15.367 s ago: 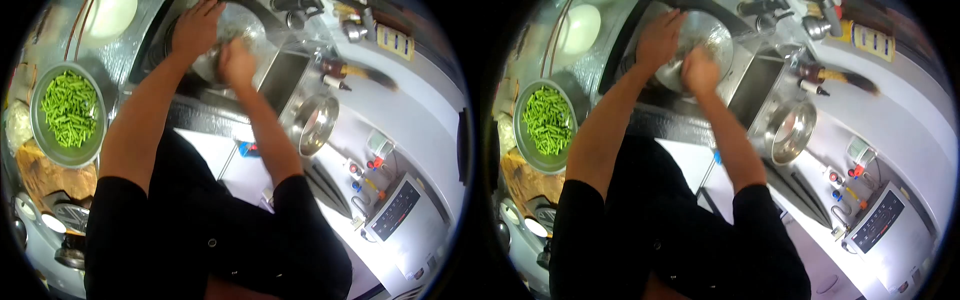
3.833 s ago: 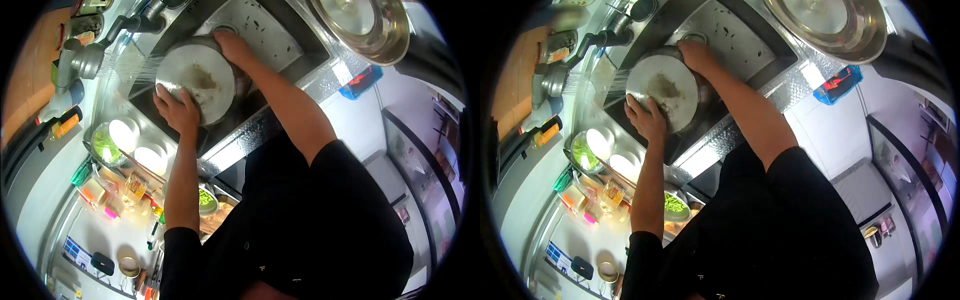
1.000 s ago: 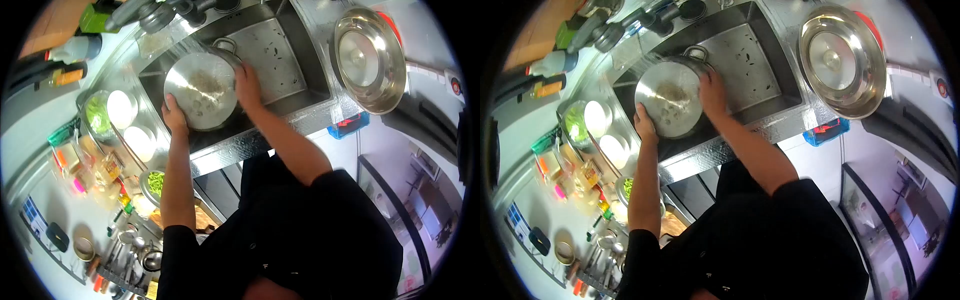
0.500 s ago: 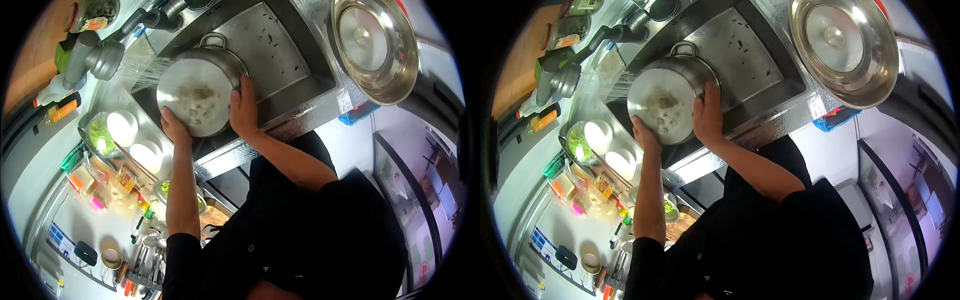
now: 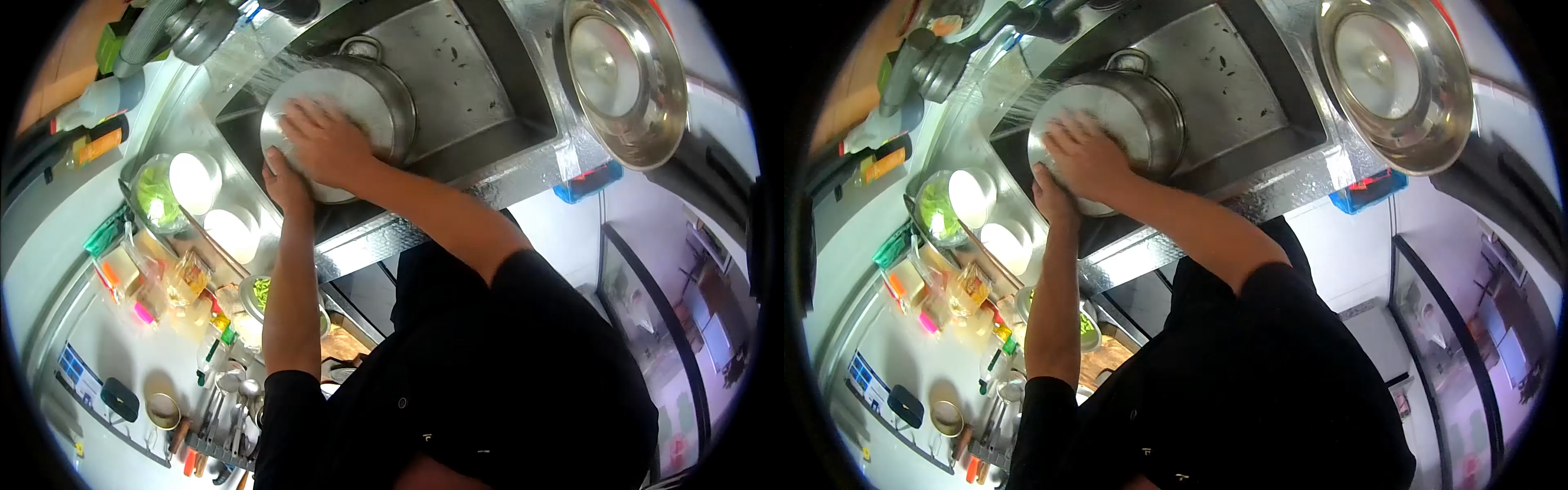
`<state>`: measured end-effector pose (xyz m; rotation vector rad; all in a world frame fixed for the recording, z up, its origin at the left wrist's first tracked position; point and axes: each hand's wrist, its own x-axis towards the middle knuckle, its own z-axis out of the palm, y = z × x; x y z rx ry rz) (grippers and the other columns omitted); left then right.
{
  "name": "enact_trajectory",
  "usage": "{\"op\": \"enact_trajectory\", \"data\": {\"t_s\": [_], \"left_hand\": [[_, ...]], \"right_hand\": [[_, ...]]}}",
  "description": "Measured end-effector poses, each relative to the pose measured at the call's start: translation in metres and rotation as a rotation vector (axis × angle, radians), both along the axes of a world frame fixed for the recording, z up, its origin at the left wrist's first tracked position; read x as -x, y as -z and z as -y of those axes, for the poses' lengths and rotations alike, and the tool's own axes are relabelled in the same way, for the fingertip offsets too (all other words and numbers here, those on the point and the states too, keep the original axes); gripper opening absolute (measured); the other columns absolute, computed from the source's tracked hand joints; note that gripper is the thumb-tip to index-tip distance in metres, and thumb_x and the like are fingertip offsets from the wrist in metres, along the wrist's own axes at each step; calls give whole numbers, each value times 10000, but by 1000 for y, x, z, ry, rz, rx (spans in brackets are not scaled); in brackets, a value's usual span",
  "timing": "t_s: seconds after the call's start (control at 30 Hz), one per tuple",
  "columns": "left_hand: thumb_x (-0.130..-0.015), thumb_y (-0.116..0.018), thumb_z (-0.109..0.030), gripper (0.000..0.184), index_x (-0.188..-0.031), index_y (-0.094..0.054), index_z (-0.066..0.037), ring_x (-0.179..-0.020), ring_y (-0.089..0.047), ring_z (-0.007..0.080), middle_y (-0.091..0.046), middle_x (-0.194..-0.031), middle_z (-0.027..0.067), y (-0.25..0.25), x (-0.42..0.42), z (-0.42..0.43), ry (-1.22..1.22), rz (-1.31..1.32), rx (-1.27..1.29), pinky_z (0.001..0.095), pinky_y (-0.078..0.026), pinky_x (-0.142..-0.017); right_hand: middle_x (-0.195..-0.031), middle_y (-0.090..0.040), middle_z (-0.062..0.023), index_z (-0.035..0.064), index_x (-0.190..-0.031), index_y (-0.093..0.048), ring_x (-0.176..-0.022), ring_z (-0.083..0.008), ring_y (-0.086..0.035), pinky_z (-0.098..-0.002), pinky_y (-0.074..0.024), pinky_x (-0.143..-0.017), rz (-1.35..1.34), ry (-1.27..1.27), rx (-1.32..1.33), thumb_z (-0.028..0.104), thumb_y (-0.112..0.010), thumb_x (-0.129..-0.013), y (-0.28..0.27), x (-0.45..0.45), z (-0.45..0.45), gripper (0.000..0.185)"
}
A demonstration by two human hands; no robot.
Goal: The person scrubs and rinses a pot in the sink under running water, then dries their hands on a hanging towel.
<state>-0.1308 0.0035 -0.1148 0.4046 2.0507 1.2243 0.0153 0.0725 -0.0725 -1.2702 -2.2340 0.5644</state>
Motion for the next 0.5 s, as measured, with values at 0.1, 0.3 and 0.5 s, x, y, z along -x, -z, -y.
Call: {"op": "enact_trajectory", "data": {"t_s": [0.1,0.3,0.5], "left_hand": [[-999,-534,-513,703,-1372,-496,82,-1099,-609,284,-607,-1272,217,3,-1,-2,1,-40,20,380,-492,-942],[-979,-554,-539,745,-1379,-500,87,-1100,-610,290,-603,-1285,223,-12,-10,-1,19,-63,33,381,-488,-950],[-976,-551,-552,767,-1389,-489,91,-1121,-604,293,-598,-1293,228,-11,-10,-8,54,-63,25,381,-478,-978]], "right_hand": [[-1335,-577,-133,70,-1225,-638,-1291,-338,-505,-501,-365,-1104,-226,-66,-185,199,-647,-814,19,8,-44,431],[-1298,-589,-227,-14,-1318,-522,-1187,-425,-544,-492,-414,-1039,-507,568,491,238,-481,-999,18,-70,-7,409],[-1265,-598,-276,-45,-1320,-547,-1179,-400,-571,-473,-403,-1034,-697,880,833,360,-333,-1053,63,-66,11,530]]}}
